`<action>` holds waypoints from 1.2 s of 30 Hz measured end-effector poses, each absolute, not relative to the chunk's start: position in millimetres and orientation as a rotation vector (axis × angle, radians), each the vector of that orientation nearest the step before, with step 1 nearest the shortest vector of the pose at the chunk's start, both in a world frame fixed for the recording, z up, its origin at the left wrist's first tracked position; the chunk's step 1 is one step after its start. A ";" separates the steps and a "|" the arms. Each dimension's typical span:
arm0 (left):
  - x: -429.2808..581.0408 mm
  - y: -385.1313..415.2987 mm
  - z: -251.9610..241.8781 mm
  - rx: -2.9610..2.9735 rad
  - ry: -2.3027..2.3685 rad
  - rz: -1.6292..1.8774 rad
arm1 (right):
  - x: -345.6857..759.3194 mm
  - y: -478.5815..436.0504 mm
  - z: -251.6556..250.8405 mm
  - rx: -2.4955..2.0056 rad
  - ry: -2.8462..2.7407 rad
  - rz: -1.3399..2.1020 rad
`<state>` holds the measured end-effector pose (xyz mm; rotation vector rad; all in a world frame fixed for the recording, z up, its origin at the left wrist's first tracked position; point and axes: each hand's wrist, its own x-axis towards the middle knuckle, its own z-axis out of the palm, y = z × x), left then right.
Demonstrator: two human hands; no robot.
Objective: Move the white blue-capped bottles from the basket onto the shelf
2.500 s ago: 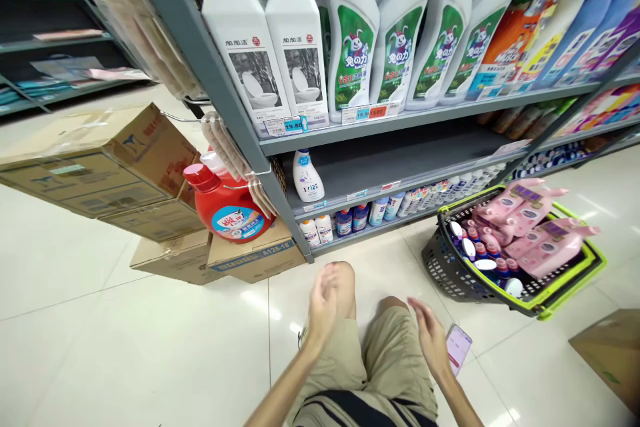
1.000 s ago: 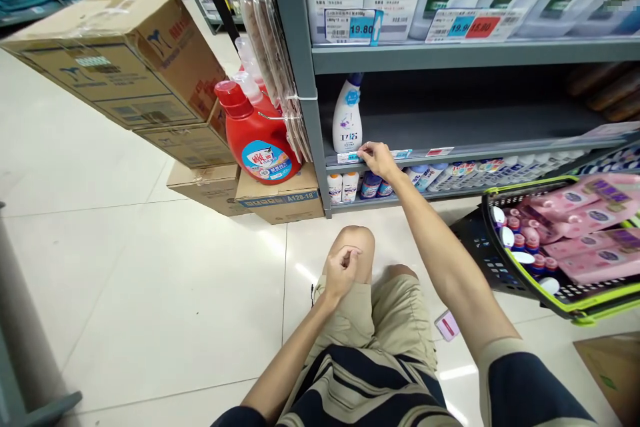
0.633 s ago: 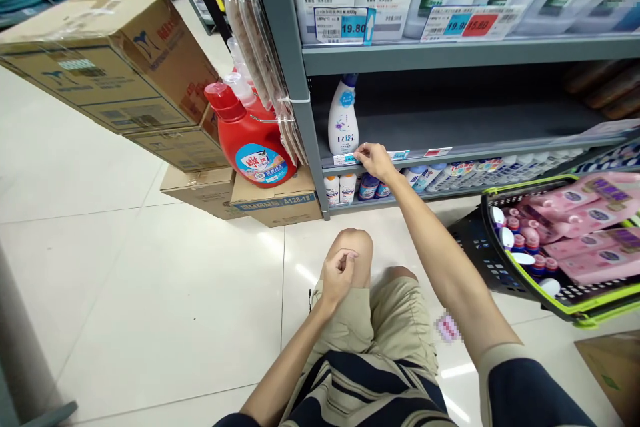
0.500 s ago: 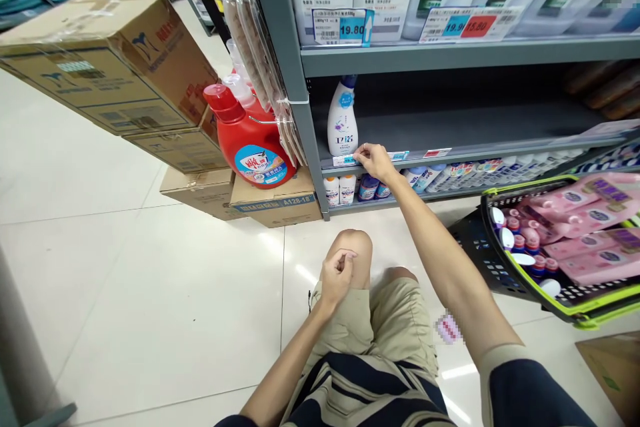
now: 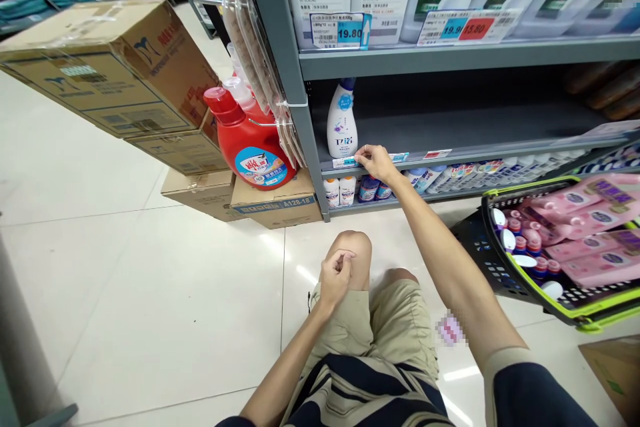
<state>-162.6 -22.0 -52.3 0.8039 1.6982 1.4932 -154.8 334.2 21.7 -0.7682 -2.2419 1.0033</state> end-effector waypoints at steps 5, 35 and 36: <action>-162.8 -22.4 -52.6 0.789 1.706 1.493 | -152.0 333.5 17.6 -0.766 -2.240 1.001; -142.2 73.0 -76.8 0.916 1.807 1.149 | 370.0 273.8 -53.3 -2.160 -2.055 0.907; -138.9 75.2 -76.6 0.911 1.829 1.134 | 363.1 281.6 -60.2 -2.155 -2.109 0.911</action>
